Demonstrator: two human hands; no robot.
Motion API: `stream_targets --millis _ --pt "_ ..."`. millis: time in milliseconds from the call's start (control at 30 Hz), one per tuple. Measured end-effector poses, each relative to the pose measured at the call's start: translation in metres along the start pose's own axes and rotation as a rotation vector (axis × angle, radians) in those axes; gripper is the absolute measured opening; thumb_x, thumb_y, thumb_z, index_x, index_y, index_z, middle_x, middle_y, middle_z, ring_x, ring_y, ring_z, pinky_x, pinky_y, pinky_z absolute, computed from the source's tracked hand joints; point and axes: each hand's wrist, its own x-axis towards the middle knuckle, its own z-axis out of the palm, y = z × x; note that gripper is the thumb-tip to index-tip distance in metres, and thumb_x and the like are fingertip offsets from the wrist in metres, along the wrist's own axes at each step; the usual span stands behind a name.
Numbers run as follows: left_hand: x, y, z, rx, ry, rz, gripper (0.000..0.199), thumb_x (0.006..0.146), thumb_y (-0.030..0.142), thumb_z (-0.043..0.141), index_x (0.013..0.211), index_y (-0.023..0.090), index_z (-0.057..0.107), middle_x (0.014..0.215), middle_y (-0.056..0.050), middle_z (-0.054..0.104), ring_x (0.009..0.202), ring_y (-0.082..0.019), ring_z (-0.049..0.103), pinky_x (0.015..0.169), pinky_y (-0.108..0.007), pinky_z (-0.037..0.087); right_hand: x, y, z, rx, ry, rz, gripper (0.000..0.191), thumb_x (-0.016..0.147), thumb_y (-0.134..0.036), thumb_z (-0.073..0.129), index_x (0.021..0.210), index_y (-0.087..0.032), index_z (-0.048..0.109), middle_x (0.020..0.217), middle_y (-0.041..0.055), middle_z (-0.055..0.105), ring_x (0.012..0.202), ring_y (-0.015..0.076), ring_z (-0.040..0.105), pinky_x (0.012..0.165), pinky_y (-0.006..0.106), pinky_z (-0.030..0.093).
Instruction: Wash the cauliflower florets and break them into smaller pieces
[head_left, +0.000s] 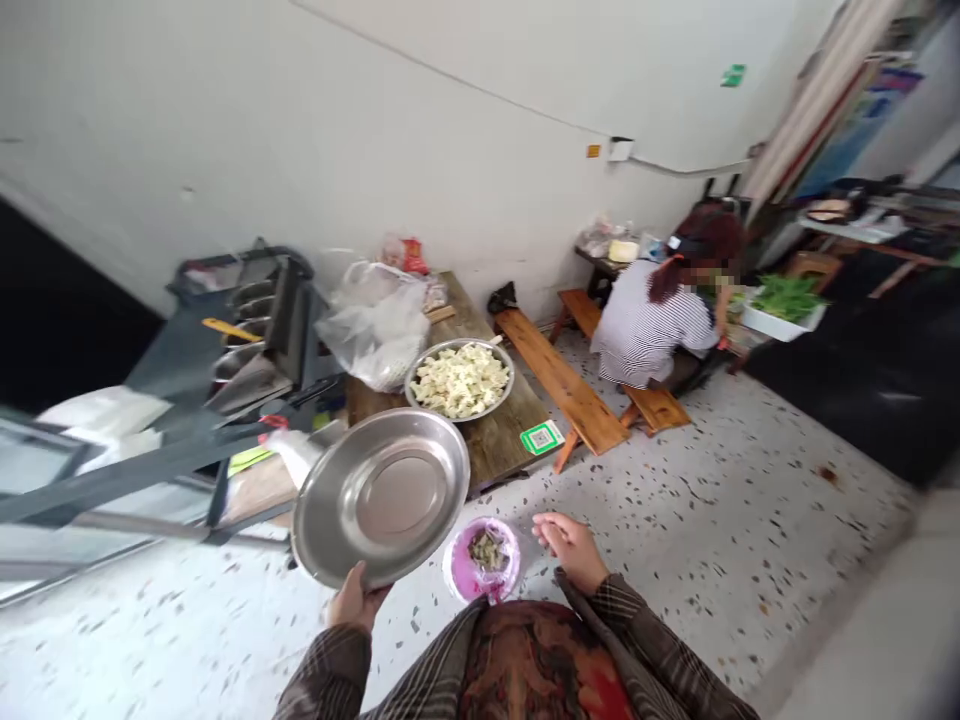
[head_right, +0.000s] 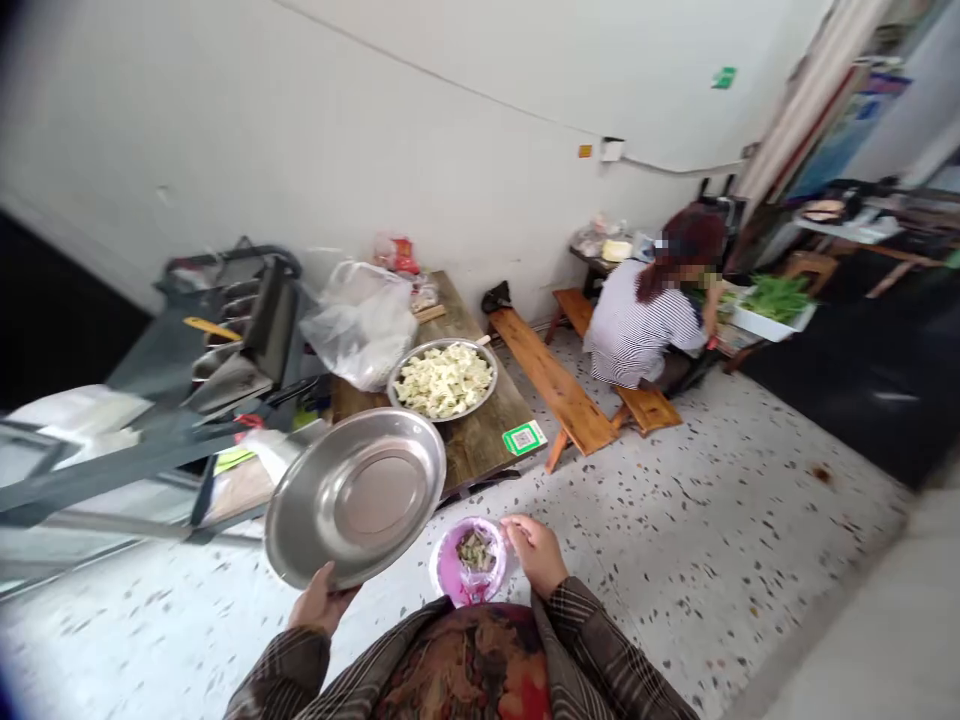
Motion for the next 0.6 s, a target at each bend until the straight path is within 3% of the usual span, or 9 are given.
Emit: stream_targets --millis 133,300,467,600 --pt "-0.013 -0.014 0.005 -0.029 0.016 0.006 0.014 0.087 0.010 0.054 0.100 0.014 0.054 0.067 0.000 0.063 0.056 -0.015 0.064 0.072 -0.034 0.059 0.017 0.001 -0.002 0.116 0.000 0.105 0.053 0.069 -0.063 0.066 0.094 -0.016 0.071 0.088 0.0103 0.075 0.072 0.0205 0.067 0.054 0.028 0.050" --pt "-0.015 -0.026 0.001 -0.018 0.020 0.057 0.012 0.085 0.008 0.055 0.097 0.013 0.055 0.062 0.000 0.061 0.050 -0.015 0.062 0.066 -0.033 0.059 0.050 0.015 -0.002 0.233 -0.044 0.230 0.046 0.067 -0.050 0.075 0.097 -0.016 0.068 0.087 0.0076 0.074 0.067 0.0163 0.066 0.050 0.024 0.048" --pt "-0.020 -0.036 0.003 -0.124 0.163 0.077 0.013 0.083 0.009 0.060 0.096 0.012 0.058 0.066 -0.002 0.064 0.052 -0.014 0.062 0.064 -0.031 0.059 0.131 0.016 0.005 0.308 -0.172 0.363 0.042 0.073 -0.036 0.077 0.107 -0.018 0.062 0.096 0.0075 0.072 0.067 0.0138 0.068 0.048 0.020 0.048" --pt "-0.032 -0.059 0.023 -0.261 0.290 0.090 0.008 0.085 0.010 0.060 0.088 0.014 0.054 0.066 -0.001 0.063 0.051 -0.013 0.062 0.059 -0.027 0.058 0.211 0.000 0.013 0.333 -0.233 0.476 0.038 0.079 -0.037 0.072 0.110 -0.020 0.057 0.096 0.0062 0.070 0.069 0.0129 0.069 0.053 0.020 0.051"
